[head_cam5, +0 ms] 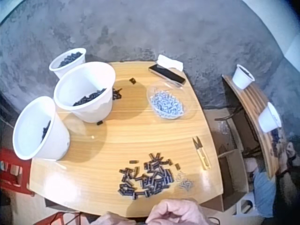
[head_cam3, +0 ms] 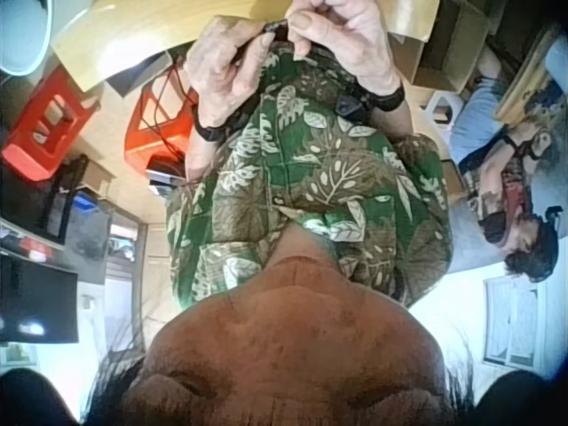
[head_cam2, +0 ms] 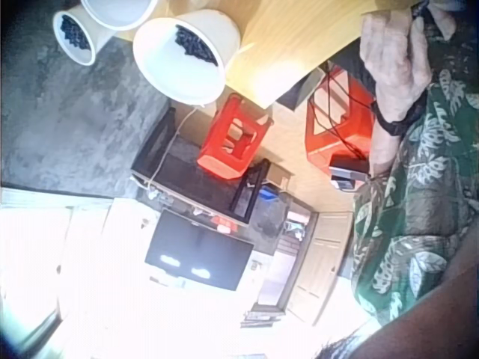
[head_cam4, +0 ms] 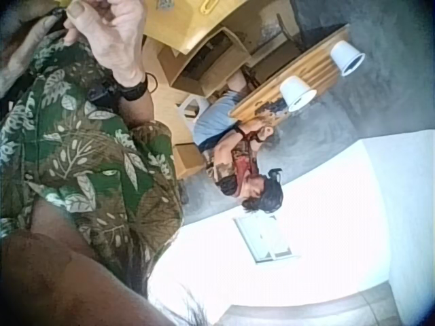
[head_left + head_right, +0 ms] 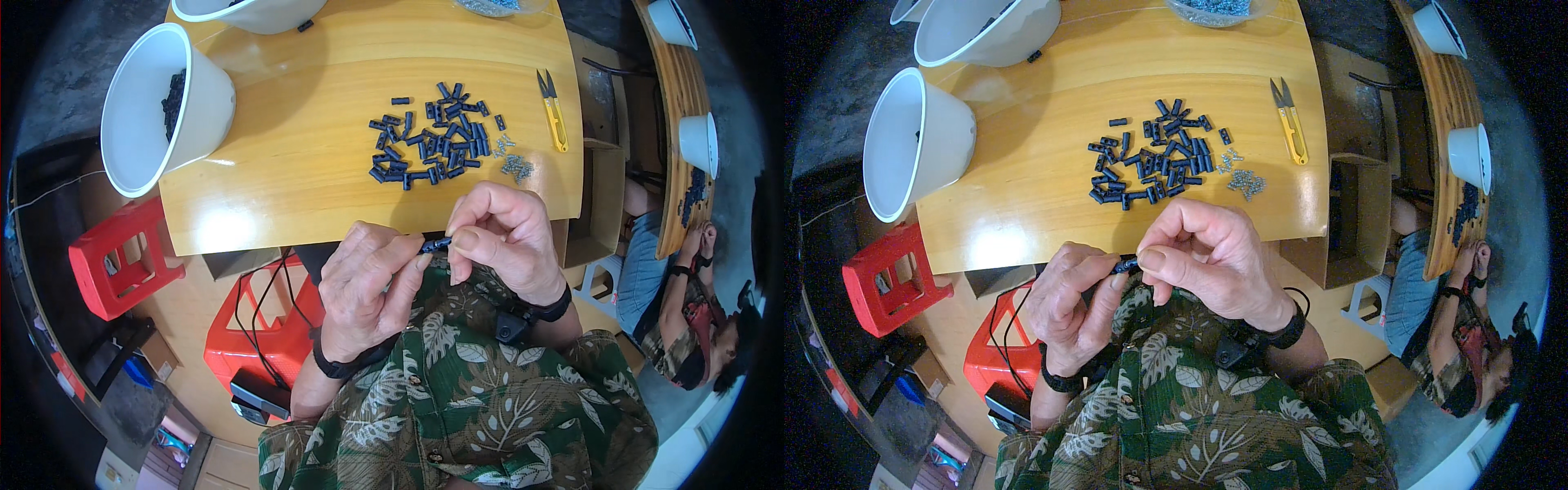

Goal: Assembling small metal clips onto black plastic components by hand.

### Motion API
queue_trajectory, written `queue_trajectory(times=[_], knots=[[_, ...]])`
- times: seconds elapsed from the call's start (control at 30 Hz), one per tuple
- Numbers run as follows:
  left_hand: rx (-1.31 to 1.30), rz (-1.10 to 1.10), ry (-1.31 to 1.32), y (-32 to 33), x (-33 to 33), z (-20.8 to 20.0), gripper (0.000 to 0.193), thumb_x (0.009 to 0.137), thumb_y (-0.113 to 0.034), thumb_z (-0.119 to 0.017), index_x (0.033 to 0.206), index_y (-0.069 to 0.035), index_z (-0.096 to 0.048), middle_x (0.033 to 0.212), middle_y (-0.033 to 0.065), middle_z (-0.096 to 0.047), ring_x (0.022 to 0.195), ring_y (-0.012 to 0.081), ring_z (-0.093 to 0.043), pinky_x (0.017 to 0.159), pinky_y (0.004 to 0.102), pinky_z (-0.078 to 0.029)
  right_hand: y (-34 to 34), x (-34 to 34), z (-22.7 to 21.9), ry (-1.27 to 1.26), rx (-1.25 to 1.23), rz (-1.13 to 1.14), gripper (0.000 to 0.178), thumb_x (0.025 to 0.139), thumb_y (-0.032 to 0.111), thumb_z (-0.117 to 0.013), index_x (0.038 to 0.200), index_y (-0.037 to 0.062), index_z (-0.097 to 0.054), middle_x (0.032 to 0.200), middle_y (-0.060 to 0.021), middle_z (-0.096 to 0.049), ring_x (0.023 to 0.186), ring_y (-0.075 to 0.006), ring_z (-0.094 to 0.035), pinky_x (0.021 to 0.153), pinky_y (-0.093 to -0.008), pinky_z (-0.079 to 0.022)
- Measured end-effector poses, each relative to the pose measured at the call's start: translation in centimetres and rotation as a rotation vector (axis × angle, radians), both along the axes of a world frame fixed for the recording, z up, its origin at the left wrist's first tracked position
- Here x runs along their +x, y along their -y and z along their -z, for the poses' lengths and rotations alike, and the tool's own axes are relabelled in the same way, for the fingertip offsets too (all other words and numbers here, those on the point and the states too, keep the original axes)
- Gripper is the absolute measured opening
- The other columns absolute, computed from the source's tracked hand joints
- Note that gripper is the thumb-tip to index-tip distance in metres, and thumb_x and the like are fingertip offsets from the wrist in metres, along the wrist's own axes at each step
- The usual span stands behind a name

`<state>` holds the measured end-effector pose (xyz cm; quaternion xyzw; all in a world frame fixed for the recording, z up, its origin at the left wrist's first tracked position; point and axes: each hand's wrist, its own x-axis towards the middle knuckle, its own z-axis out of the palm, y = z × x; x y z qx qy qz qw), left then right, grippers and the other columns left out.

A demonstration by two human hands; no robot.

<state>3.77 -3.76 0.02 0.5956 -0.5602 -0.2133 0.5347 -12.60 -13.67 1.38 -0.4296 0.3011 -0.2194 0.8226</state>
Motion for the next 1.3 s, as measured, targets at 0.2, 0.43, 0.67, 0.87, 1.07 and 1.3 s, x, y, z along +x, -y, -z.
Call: queue_trajectory(times=[0.2, 0.43, 0.67, 0.87, 1.07, 1.3], knots=[[-0.005, -0.002, 0.015, 0.1, -0.1, 0.1, 0.025, 0.070, 0.008, -0.076, 0.092, 0.003, -0.065, 0.076, 0.0120, -0.064, 0.067, 0.0270, -0.061, 0.061, 0.0352, -0.049, -0.1, 0.1, 0.0, 0.006, -0.002, 0.007, 0.010, 0.096, 0.008, -0.063, 0.094, -0.0009, -0.059, 0.080, -0.0054, -0.063, 0.065, -0.0088, -0.062, 0.059, -0.0216, -0.051], [-0.006, -0.007, 0.029, 0.0, -0.2, 0.2, 0.025, 0.070, 0.008, -0.076, 0.092, 0.004, -0.065, 0.075, 0.0117, -0.062, 0.065, 0.0270, -0.060, 0.061, 0.0351, -0.048, -0.4, 0.2, 0.3, -0.035, -0.010, 0.025, 0.010, 0.095, 0.008, -0.063, 0.093, -0.0007, -0.059, 0.078, -0.0054, -0.063, 0.063, -0.0085, -0.061, 0.059, -0.0212, -0.050], [0.013, -0.010, 0.109, -0.2, 0.0, 0.4, 0.028, 0.068, 0.011, -0.073, 0.094, 0.004, -0.064, 0.077, 0.0126, -0.062, 0.066, 0.0274, -0.060, 0.059, 0.0354, -0.047, -0.4, 0.3, 0.6, -0.058, -0.032, 0.007, 0.009, 0.095, 0.007, -0.063, 0.091, -0.0001, -0.059, 0.077, -0.0046, -0.063, 0.063, -0.0079, -0.061, 0.058, -0.0210, -0.050], [0.054, 0.007, 0.017, -0.1, -0.3, 0.4, 0.025, 0.070, 0.010, -0.074, 0.092, 0.003, -0.065, 0.075, 0.0116, -0.062, 0.064, 0.0268, -0.060, 0.058, 0.0346, -0.048, -0.4, 0.4, 1.3, -0.043, -0.116, -0.041, 0.008, 0.095, 0.007, -0.063, 0.092, 0.0000, -0.061, 0.078, -0.0033, -0.064, 0.065, -0.0078, -0.062, 0.059, -0.0212, -0.050], [0.088, 0.000, -0.015, -0.2, -0.5, -0.2, 0.023, 0.071, 0.007, -0.075, 0.090, 0.001, -0.065, 0.073, 0.0107, -0.063, 0.064, 0.0254, -0.061, 0.057, 0.0337, -0.049, -0.4, -0.2, 1.7, 0.051, 0.042, -0.014, 0.009, 0.094, 0.008, -0.065, 0.096, -0.0008, -0.064, 0.082, -0.0051, -0.065, 0.067, -0.0094, -0.064, 0.060, -0.0221, -0.052], [0.071, 0.006, 0.030, -0.1, -0.6, -0.9, 0.024, 0.071, 0.008, -0.075, 0.092, 0.001, -0.065, 0.074, 0.0115, -0.063, 0.066, 0.0273, -0.062, 0.061, 0.0347, -0.050, 0.1, -0.7, 1.6, 0.038, 0.042, -0.049, 0.010, 0.090, 0.004, -0.067, 0.094, -0.0041, -0.062, 0.082, -0.0092, -0.062, 0.064, -0.0132, -0.062, 0.059, -0.0249, -0.052]])
